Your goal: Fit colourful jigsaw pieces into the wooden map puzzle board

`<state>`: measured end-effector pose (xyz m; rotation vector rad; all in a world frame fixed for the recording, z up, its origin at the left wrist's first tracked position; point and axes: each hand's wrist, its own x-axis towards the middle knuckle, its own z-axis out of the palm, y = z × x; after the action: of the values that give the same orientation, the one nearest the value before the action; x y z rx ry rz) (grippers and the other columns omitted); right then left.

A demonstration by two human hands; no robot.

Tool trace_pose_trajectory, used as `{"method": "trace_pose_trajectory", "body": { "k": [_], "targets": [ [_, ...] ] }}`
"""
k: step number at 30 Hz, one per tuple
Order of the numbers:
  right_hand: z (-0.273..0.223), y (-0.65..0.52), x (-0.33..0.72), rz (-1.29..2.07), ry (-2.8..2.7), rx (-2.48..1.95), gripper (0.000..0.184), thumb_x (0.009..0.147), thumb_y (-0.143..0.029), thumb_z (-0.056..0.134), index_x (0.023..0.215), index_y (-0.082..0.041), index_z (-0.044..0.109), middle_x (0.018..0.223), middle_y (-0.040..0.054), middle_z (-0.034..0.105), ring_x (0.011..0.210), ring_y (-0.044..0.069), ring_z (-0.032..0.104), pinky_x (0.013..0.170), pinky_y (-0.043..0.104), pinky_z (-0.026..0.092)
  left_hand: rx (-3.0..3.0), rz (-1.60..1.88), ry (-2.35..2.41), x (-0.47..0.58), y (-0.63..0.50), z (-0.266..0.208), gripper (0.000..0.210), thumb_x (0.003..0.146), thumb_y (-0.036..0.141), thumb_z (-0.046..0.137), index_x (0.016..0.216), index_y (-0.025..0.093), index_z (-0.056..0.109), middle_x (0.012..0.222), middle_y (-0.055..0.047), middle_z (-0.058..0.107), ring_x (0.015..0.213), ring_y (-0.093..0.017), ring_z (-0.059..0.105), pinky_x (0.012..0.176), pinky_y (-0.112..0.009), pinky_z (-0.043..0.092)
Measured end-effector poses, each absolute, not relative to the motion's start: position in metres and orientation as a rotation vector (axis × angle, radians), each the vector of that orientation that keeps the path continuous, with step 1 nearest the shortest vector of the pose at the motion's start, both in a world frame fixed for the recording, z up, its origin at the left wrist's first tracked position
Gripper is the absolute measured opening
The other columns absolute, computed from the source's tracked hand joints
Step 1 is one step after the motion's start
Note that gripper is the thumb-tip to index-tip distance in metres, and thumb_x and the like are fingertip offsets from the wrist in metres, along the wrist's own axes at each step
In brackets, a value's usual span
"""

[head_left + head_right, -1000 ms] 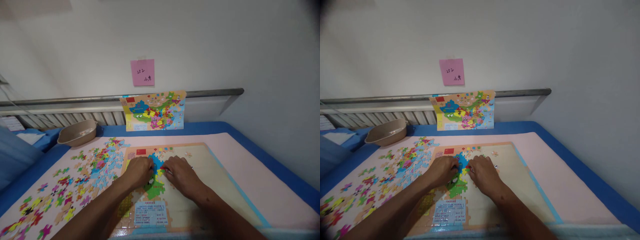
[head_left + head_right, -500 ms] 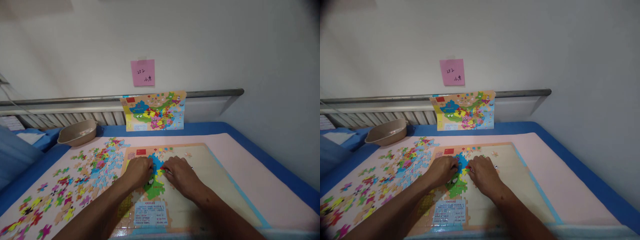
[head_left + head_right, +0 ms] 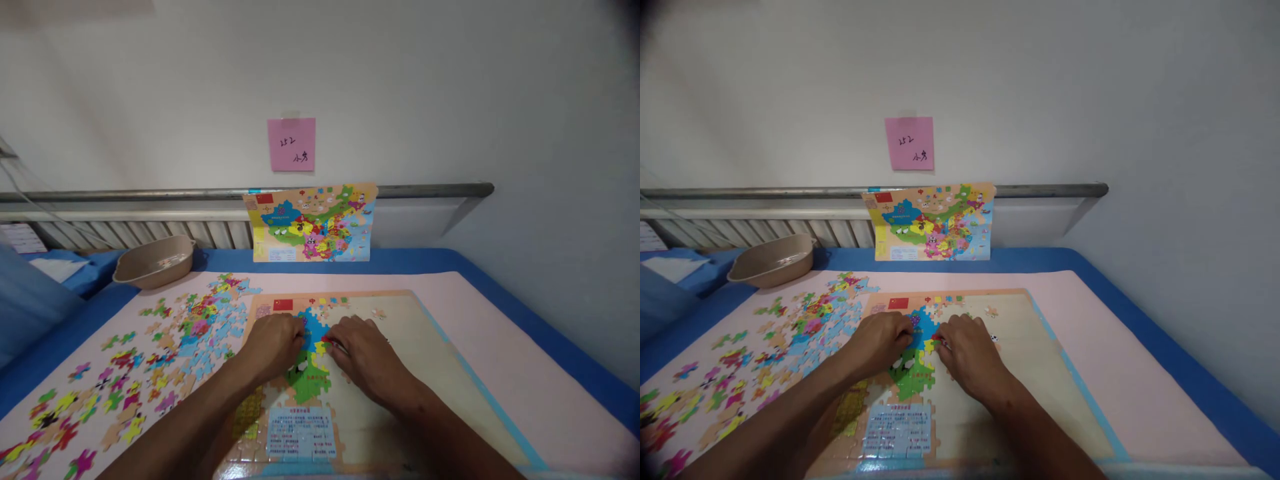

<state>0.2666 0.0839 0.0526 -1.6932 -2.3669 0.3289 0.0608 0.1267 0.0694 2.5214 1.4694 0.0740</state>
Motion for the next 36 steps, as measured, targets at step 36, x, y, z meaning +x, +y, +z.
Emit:
{"method": "trace_pose_trajectory", "body": {
  "k": [36],
  "targets": [
    [0.042, 0.088, 0.271, 0.323, -2.366, -1.627, 0.011, 0.097, -0.022, 0.064, 0.104, -0.026, 0.071, 0.099, 0.0030, 0.065, 0.097, 0.022, 0.054, 0.083, 0.035, 0.030, 2.568, 0.165, 1.310, 0.039, 0.100, 0.076, 0.016, 0.085, 0.017, 0.053, 0.072, 0.021, 0.062, 0.080, -0.002, 0.067, 0.076, -0.020, 0.063, 0.065, -0.031, 0.035]
  ]
}}
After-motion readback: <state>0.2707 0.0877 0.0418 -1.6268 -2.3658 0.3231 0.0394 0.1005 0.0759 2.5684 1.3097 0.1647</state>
